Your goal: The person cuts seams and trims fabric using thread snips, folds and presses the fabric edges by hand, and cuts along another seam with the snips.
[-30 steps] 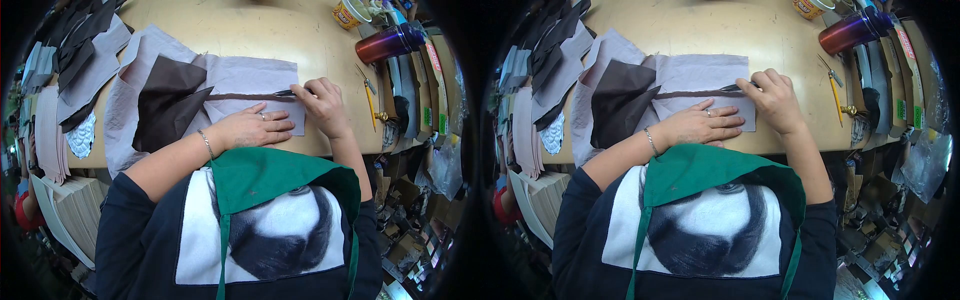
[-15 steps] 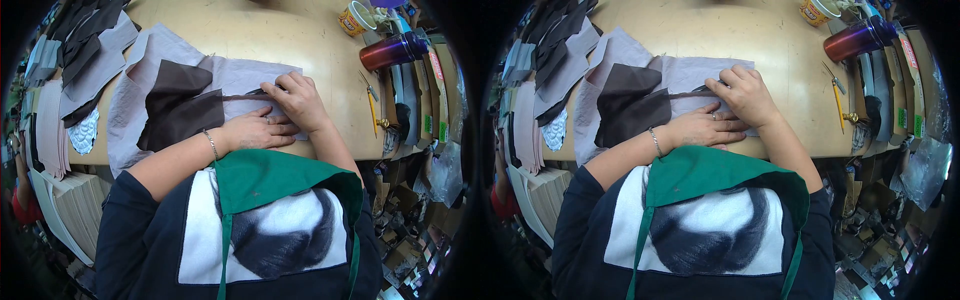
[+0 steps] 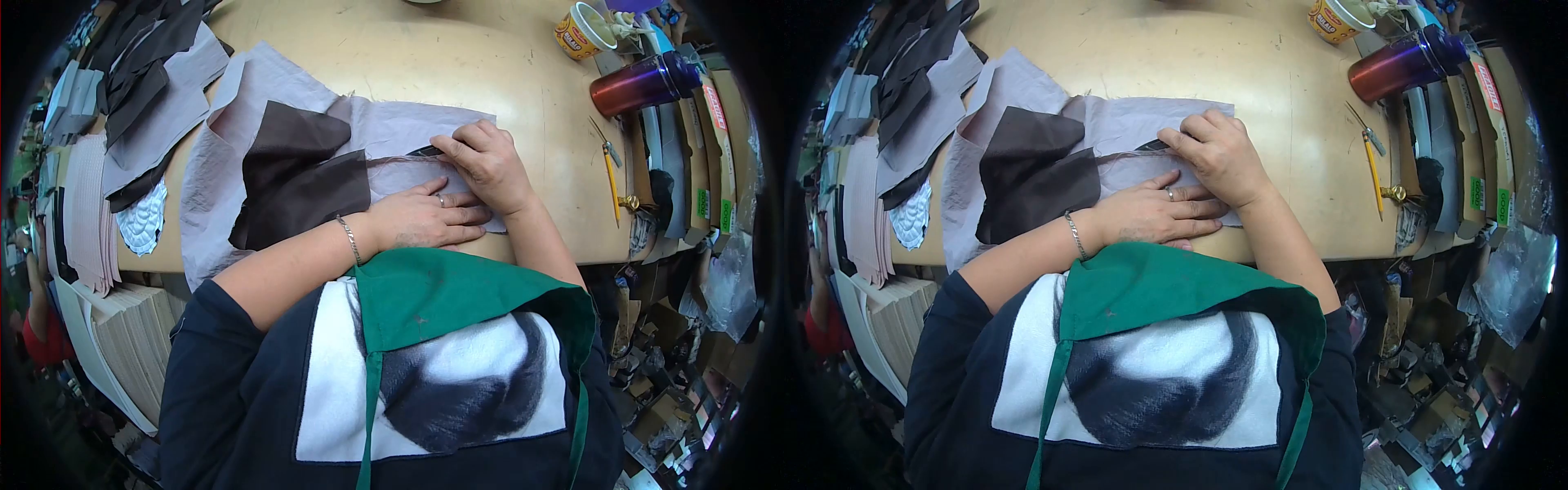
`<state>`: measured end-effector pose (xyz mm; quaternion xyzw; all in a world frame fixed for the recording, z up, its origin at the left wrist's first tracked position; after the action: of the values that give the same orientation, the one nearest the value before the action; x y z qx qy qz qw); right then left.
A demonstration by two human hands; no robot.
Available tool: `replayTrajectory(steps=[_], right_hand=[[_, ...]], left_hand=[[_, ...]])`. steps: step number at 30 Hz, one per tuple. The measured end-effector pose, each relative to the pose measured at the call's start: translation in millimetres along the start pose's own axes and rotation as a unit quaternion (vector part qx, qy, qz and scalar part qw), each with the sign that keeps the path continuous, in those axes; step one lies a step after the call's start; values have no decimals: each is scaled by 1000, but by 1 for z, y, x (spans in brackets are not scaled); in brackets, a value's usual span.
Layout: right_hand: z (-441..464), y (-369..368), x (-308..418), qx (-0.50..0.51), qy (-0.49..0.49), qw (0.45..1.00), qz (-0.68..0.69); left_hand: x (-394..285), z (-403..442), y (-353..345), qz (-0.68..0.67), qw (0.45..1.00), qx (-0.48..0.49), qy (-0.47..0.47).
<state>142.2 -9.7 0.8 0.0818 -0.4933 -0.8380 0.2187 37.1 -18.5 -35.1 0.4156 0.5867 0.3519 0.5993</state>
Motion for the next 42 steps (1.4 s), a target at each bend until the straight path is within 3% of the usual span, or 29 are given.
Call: replayTrajectory(steps=[15, 42], right_hand=[[7, 6, -3, -12, -21, 1000, 18], [6, 11, -14, 62, -62, 995, 42]], left_hand=[[-2, 1, 1, 0, 1000, 1, -3], [-2, 0, 3, 4, 1000, 3, 1]])
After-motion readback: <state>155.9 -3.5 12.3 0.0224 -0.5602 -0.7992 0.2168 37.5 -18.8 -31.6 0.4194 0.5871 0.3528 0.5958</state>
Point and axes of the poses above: each hand's wrist, its own z-axis towards the middle knuckle, its own y-axis out of the back of the hand, x = y × z, the point moved 6 cm from there along z, towards the middle knuckle, and after that the axes turned 13 degrees about y, right-handed, at the moved point
